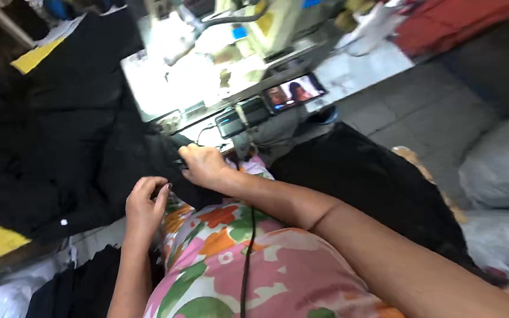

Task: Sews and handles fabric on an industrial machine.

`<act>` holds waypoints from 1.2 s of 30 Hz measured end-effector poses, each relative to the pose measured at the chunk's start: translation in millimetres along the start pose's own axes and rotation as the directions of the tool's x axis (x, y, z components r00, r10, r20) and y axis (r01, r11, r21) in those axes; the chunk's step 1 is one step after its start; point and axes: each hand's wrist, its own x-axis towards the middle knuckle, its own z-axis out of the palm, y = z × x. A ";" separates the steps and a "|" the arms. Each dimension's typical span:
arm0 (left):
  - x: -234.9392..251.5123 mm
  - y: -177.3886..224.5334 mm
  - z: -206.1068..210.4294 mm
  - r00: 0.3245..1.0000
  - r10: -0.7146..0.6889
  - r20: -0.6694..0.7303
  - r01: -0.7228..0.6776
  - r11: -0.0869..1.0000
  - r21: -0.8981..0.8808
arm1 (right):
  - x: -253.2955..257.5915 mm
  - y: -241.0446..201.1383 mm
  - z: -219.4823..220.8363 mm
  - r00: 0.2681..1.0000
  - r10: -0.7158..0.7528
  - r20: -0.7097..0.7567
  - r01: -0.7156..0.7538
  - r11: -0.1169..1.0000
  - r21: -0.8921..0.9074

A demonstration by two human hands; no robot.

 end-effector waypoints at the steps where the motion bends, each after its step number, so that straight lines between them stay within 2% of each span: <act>1: -0.8 6.6 6.2 0.999 0.039 0.035 -0.039 0.999 -0.026 | -1.1 4.2 0.0 1.000 -0.031 -0.005 0.031 0.999 0.006; 3: -2.1 20.1 20.9 0.994 0.091 0.063 -0.087 0.995 -0.057 | -6.5 16.5 -5.7 0.997 -0.075 -0.019 0.077 0.992 0.102; 5: 0.9 26.8 40.8 0.995 0.092 0.022 -0.092 0.996 0.007 | -12.5 33.7 -10.5 0.989 -0.088 -0.119 0.124 0.934 0.335; 6: 3.2 27.4 51.1 0.997 0.081 -0.003 -0.081 0.995 0.052 | -15.5 42.2 -11.5 0.985 -0.086 -0.152 0.149 0.866 0.477; 7: 5.7 27.7 59.2 0.997 0.069 -0.029 -0.067 0.994 0.090 | -19.4 48.7 -11.5 0.986 -0.083 -0.147 0.158 0.754 0.638; 8: 8.2 28.2 64.6 0.996 0.062 -0.060 -0.055 0.992 0.111 | -24.1 51.8 -10.7 0.991 -0.084 -0.108 0.136 0.578 0.805; 9: 10.0 28.8 67.6 0.993 0.071 -0.093 -0.059 0.990 0.128 | -29.3 52.2 -11.1 0.994 -0.092 -0.054 0.087 0.401 0.912; 10: 11.1 29.6 68.2 0.988 0.094 -0.121 -0.076 0.986 0.147 | -34.3 51.0 -11.2 0.995 -0.101 -0.023 0.050 0.273 0.961; 11: 12.1 30.5 67.0 0.983 0.119 -0.138 -0.098 0.983 0.154 | -38.0 49.0 -10.3 0.995 -0.096 -0.024 0.043 0.194 0.980; 13: 14.2 32.2 62.8 0.973 0.169 -0.155 -0.147 0.979 0.142 | -37.1 50.6 -13.5 0.989 -0.125 -0.079 0.097 0.143 0.985; 15: 16.1 38.4 56.6 0.980 0.152 -0.129 -0.136 0.983 0.122 | -32.1 58.1 -16.7 0.980 -0.123 -0.155 0.171 0.139 0.975; 18: 15.9 49.4 56.3 1.000 0.026 0.015 -0.029 0.971 0.235 | -31.6 66.3 -17.4 0.972 -0.089 -0.218 0.229 0.135 0.964; 20: 15.4 38.2 64.5 0.997 0.050 0.059 -0.065 0.958 0.279 | -31.6 69.5 -14.0 0.959 -0.101 -0.264 0.277 0.150 0.949; 21: 16.1 33.1 64.3 0.995 0.080 0.061 -0.094 0.961 0.261 | -31.7 72.6 -12.5 0.949 -0.108 -0.297 0.313 0.198 0.929; 22: 16.4 30.5 60.4 0.993 0.102 0.057 -0.112 0.972 0.209 | -33.7 76.4 -11.8 0.935 -0.104 -0.340 0.355 0.298 0.886; 24: 14.0 32.8 46.9 0.995 0.098 0.032 -0.099 0.993 0.063 | -47.2 82.4 -10.0 0.886 -0.106 -0.452 0.423 0.584 0.693; 25: 12.1 37.2 39.6 0.995 0.095 0.009 -0.095 0.995 -0.004 | -56.5 83.1 -11.0 0.870 -0.144 -0.472 0.431 0.689 0.583; 27: 8.1 49.0 27.4 0.991 0.126 -0.054 -0.129 0.989 -0.068 | -68.8 78.1 -11.7 0.852 -0.240 -0.466 0.445 0.801 0.401; 29: 4.5 59.5 17.1 0.983 0.161 -0.088 -0.165 0.986 -0.039 | -69.1 74.3 -3.1 0.775 -0.326 -0.541 0.504 0.836 0.218; 31: 3.8 65.8 9.3 0.980 0.158 -0.118 -0.164 0.985 -0.048 | -64.8 75.9 -1.5 0.696 -0.315 -0.645 0.506 0.853 0.130; 34: 3.4 65.7 6.3 0.985 0.062 -0.158 -0.089 0.981 -0.170 | -64.9 68.4 -8.8 0.614 -0.264 -0.744 0.549 0.820 0.163; 36: 3.4 67.6 9.8 0.985 0.026 -0.170 -0.054 0.985 -0.166 | -68.5 54.1 -8.3 0.581 -0.333 -0.743 0.626 0.766 0.146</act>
